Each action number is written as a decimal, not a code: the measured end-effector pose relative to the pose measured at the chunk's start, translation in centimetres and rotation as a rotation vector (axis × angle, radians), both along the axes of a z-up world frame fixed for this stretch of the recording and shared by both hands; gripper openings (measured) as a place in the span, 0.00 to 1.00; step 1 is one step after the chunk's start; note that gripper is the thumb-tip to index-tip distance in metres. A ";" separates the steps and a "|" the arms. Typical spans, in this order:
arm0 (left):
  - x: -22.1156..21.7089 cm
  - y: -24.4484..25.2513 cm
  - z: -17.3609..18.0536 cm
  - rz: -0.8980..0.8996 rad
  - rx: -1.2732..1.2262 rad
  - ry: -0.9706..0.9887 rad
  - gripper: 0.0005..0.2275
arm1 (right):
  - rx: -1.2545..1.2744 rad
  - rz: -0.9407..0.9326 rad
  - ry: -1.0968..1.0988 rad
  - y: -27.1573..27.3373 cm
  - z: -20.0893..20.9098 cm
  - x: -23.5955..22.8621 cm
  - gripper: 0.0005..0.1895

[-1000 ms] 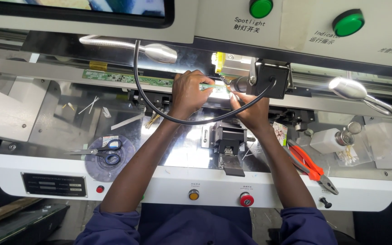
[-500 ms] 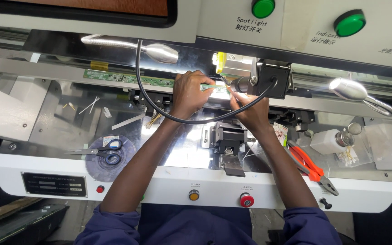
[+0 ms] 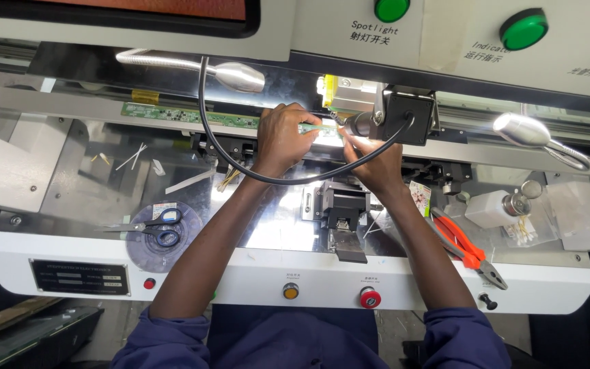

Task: Operating a specialized bonding machine to align and attach flexible ribbon cables to a circuit board.

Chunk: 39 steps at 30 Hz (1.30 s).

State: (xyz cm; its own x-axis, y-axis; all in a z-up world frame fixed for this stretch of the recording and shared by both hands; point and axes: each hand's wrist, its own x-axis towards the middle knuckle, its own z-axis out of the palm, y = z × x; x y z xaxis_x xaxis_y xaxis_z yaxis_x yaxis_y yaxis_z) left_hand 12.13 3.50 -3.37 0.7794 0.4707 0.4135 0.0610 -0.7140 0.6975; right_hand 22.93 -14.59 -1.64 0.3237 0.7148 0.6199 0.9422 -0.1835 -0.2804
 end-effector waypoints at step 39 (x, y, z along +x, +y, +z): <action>-5.3 -1.6 3.8 0.091 0.112 -0.082 0.05 | 0.215 -0.008 0.177 -4.5 4.6 -4.9 0.08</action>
